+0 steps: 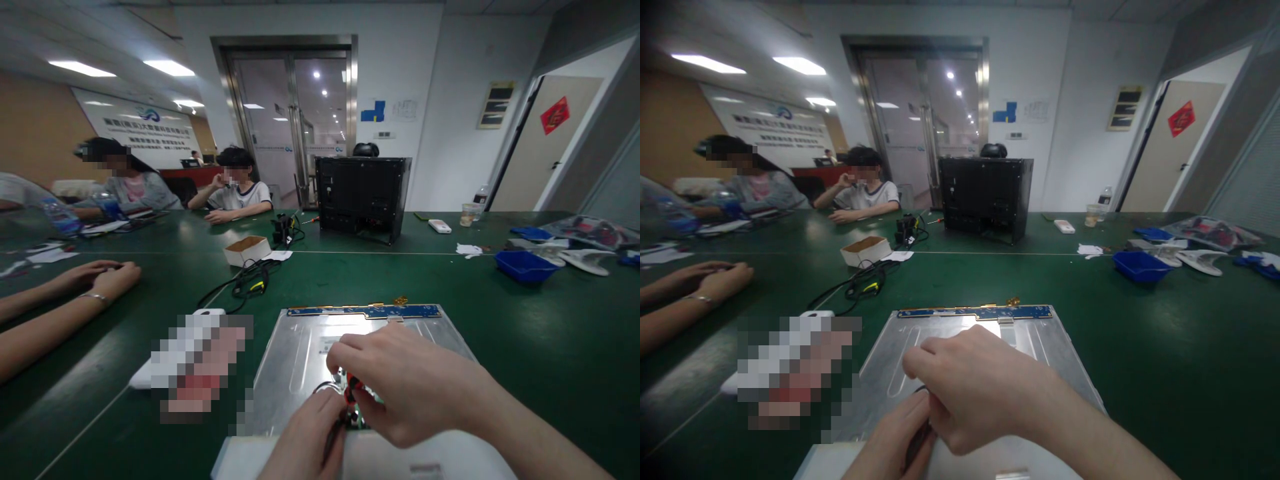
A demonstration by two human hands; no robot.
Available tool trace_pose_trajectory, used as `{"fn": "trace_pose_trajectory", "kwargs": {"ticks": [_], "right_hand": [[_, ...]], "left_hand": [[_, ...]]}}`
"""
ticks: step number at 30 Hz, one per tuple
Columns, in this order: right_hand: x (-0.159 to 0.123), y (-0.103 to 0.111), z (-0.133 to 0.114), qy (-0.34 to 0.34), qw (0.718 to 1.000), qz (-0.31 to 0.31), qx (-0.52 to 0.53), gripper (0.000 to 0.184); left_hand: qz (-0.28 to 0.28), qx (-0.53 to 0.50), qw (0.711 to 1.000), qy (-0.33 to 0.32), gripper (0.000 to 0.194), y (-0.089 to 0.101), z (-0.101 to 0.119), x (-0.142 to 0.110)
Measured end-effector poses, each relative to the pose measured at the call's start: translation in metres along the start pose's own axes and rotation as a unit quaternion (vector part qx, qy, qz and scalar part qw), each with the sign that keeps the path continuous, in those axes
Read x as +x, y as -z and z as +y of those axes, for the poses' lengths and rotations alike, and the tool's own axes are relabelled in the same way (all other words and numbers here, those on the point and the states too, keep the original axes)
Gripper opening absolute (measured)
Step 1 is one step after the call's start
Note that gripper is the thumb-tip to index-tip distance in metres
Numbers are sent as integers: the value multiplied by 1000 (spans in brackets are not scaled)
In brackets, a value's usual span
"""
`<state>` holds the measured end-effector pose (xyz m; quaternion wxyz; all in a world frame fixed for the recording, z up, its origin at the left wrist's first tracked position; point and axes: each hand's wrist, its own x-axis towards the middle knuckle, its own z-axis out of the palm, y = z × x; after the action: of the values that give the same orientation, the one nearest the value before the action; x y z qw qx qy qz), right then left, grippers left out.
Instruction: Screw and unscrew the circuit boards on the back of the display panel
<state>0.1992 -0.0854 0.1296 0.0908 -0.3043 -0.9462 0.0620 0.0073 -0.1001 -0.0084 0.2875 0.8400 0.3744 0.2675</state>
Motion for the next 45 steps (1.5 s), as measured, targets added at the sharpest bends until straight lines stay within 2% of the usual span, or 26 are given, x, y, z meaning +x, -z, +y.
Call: {"fn": "trace_pose_trajectory", "kwargs": {"ticks": [5,11,16,22,34,40,45], "right_hand": [[4,-3,2,-30,999,0,-26,14],[4,-1,1,-19,1000,-8,-12,16],[1,2,-1,-2,1000,-7,0,25],[4,-3,1,-29,999,10,-24,11],[-2,3,1,-3,1000,-18,17,27],[1,-1,-2,-30,999,4,-34,11],[4,-5,-2,-55,995,3,-87,21]], "left_hand": [[4,3,1000,0,38,-3,-5,-3],[2,4,1000,-6,37,-3,-6,-2],[-5,3,1000,2,33,-1,-2,0],[6,-2,1000,-2,35,-3,-6,-4],[0,-7,1000,-3,31,-1,-1,1],[9,-9,1000,-9,34,1,1,-1],[-4,-7,1000,3,33,1,-1,-3]]}}
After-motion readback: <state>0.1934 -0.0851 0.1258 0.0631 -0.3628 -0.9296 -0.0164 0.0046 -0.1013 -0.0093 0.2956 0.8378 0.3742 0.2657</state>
